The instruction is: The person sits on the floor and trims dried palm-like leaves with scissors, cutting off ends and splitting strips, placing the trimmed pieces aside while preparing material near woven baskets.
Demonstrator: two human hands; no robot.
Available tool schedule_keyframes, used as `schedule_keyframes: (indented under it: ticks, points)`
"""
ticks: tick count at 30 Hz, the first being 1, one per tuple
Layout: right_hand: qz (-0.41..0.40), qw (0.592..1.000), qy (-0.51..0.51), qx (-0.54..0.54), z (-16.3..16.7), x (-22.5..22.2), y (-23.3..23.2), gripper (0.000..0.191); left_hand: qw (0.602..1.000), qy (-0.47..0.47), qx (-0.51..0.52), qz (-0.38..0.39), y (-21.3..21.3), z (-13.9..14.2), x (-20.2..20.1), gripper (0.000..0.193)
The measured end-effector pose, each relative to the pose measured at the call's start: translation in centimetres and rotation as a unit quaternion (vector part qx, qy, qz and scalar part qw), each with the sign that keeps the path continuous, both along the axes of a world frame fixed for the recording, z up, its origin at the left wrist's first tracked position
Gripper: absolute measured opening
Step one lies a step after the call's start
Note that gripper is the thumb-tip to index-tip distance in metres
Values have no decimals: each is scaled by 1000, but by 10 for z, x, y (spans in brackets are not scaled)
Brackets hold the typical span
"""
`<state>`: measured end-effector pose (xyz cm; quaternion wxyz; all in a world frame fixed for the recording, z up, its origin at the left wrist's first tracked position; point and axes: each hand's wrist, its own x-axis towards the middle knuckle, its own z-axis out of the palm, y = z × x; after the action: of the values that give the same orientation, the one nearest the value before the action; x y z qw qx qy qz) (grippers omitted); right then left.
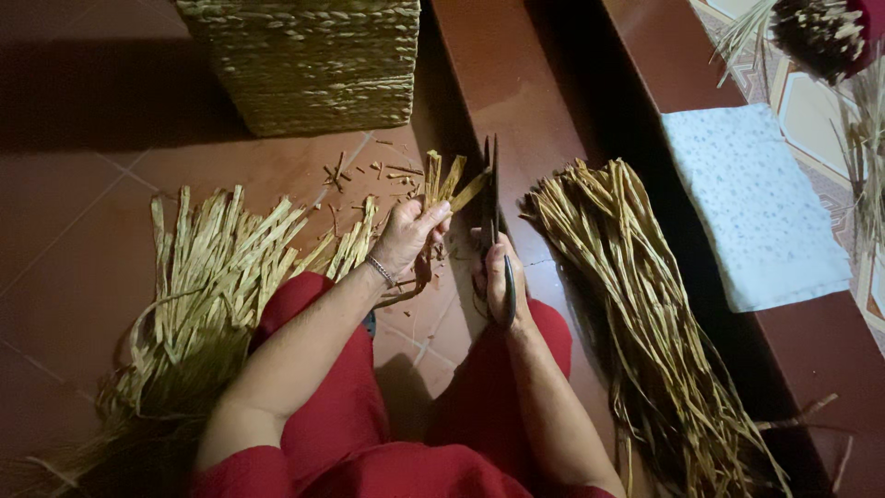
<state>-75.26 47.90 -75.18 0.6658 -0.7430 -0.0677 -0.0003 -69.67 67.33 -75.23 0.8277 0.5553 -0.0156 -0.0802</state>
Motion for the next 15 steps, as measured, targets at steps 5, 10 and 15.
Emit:
schedule_keyframes:
  ticks: [5, 10, 15]
  points:
    - [-14, 989, -110, -94, -5, 0, -3, 68, 1000, -9, 19, -16, 1, 1, -1, 22]
    - [-42, 997, -56, -41, -9, -2, -1, 66, 1000, -5, 16, -15, 2, 5, -1, 15]
    - [-43, 997, -34, 51, 1, -4, -1, 72, 997, -60, 38, 4, 5, 9, 2, 14]
